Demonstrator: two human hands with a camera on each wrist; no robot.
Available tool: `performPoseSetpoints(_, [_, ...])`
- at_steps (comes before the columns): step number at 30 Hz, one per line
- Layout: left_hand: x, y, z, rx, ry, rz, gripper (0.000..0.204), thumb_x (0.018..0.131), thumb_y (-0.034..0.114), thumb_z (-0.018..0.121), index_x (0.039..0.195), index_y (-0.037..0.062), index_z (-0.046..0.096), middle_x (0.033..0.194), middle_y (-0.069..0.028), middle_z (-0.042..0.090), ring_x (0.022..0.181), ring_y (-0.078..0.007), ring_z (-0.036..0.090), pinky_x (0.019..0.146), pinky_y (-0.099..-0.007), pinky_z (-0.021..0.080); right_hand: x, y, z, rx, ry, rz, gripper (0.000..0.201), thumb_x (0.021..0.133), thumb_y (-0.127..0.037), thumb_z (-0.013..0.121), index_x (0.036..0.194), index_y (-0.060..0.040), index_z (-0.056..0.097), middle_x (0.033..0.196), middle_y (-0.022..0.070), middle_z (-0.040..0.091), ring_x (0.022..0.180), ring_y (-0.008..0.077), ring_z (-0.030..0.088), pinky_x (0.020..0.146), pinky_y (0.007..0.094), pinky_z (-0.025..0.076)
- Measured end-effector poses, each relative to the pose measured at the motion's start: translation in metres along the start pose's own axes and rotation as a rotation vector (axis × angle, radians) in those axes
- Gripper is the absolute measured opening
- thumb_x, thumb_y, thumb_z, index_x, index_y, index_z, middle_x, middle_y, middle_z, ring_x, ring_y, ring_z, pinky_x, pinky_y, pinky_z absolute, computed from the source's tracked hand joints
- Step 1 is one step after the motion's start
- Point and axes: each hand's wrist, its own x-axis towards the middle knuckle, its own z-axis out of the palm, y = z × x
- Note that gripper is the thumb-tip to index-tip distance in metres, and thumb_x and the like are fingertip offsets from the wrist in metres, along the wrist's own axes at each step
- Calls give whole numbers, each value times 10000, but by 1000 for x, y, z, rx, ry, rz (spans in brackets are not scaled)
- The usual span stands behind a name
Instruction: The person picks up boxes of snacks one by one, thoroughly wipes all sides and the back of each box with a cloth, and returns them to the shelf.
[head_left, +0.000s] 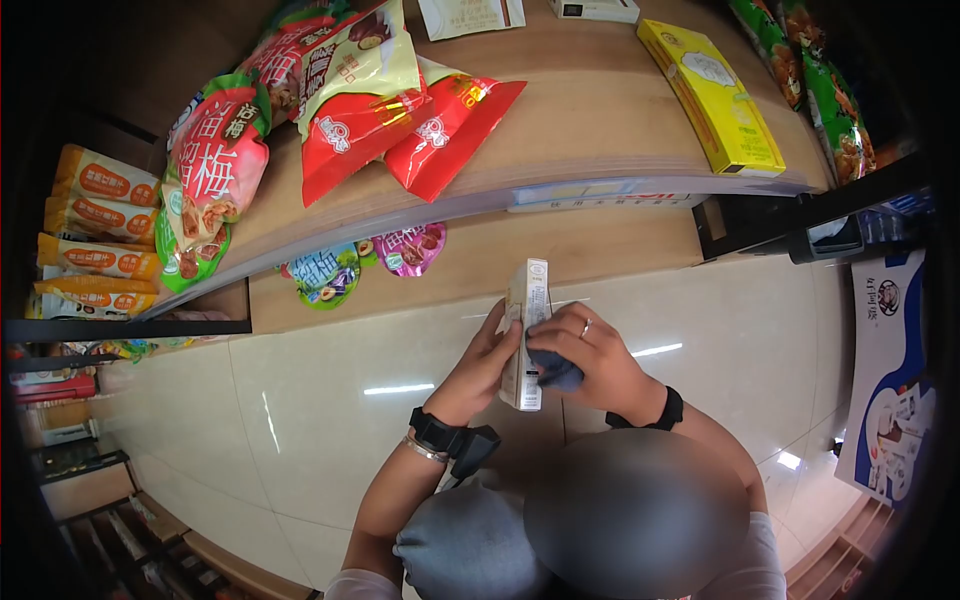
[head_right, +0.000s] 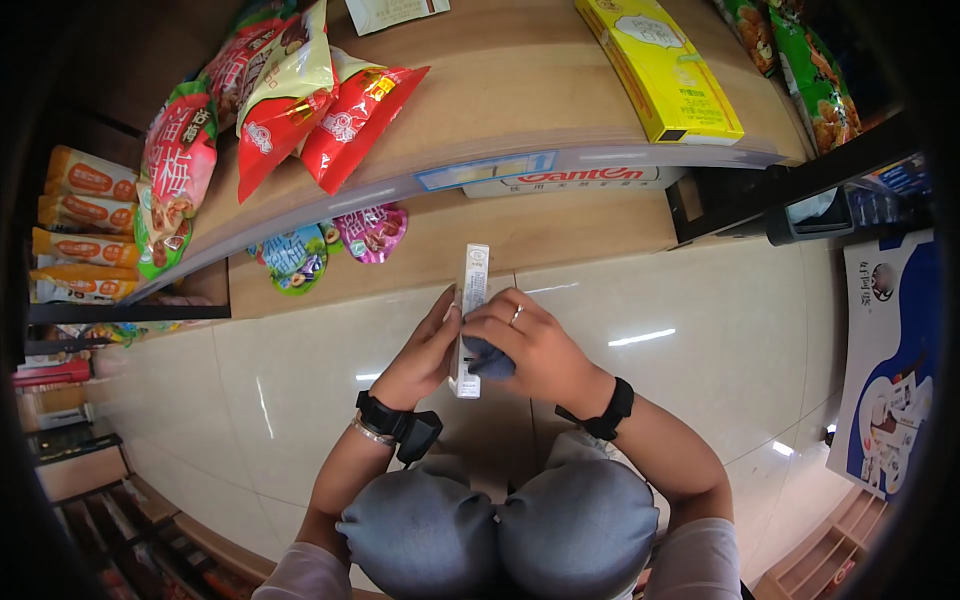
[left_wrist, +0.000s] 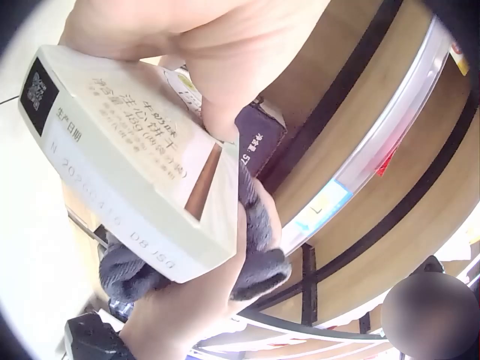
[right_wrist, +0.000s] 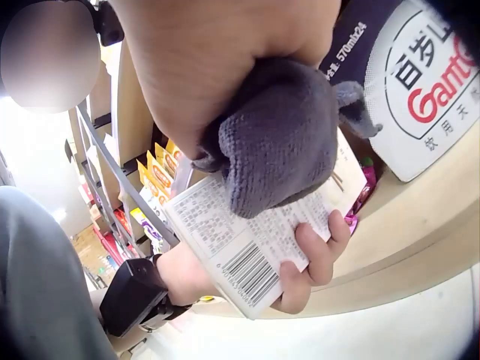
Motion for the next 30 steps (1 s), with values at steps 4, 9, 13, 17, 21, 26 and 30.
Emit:
performPoseSetpoints(4, [-1,-2,-1,-83,57,29,565,1018,224,442,1501,126,166,1313,-58,497,1206,-176,506,1006,-350,436,-15,1,-13,182,-132,33,373,632,-67,773,982,-46,649,1006,82,648,883,290,605,787,375,506])
performPoseSetpoints(9, [-7,13,4,-86,13,88,608,972,87,499,1493,114,186,1341,-82,491,1226,-202,502,1018,-363,422,-29,2,-39,308,-210,189,387,594,-54,762,969,-40,665,990,96,663,909,290,615,815,364,505])
performPoseSetpoints(13, [-19,42,13,97,-134,124,663,915,12,574,1475,70,223,1327,-110,501,1227,-197,491,1030,-352,392,-38,-7,-56,196,-153,333,447,616,-59,759,1046,-57,637,980,121,656,914,317,622,825,371,511])
performPoseSetpoints(17, [-33,82,40,318,-251,172,614,871,0,636,1399,27,324,1334,-103,485,1249,-193,465,1040,-350,378,-30,-25,-69,194,-148,314,480,679,-146,800,1106,-38,609,994,164,657,902,338,642,817,380,518])
performPoseSetpoints(21, [-42,111,66,357,-262,284,559,863,-5,644,1346,11,364,1331,-111,479,1258,-202,453,1050,-352,365,-8,-44,-81,136,-63,216,373,708,-150,803,1024,-25,648,967,161,659,879,331,647,802,373,523])
performPoseSetpoints(26, [-43,153,106,337,-174,533,569,863,-10,640,1351,8,350,1327,-138,475,1267,-203,433,1052,-356,358,36,-66,-109,128,33,157,292,716,-119,794,947,-15,649,914,135,650,823,299,641,753,356,512])
performPoseSetpoints(30, [-41,183,128,383,-70,682,599,881,13,632,1390,-2,317,1331,-129,474,1235,-190,468,1024,-335,390,74,-72,-129,16,120,93,254,727,-112,764,915,-3,632,891,150,639,794,321,627,735,354,501])
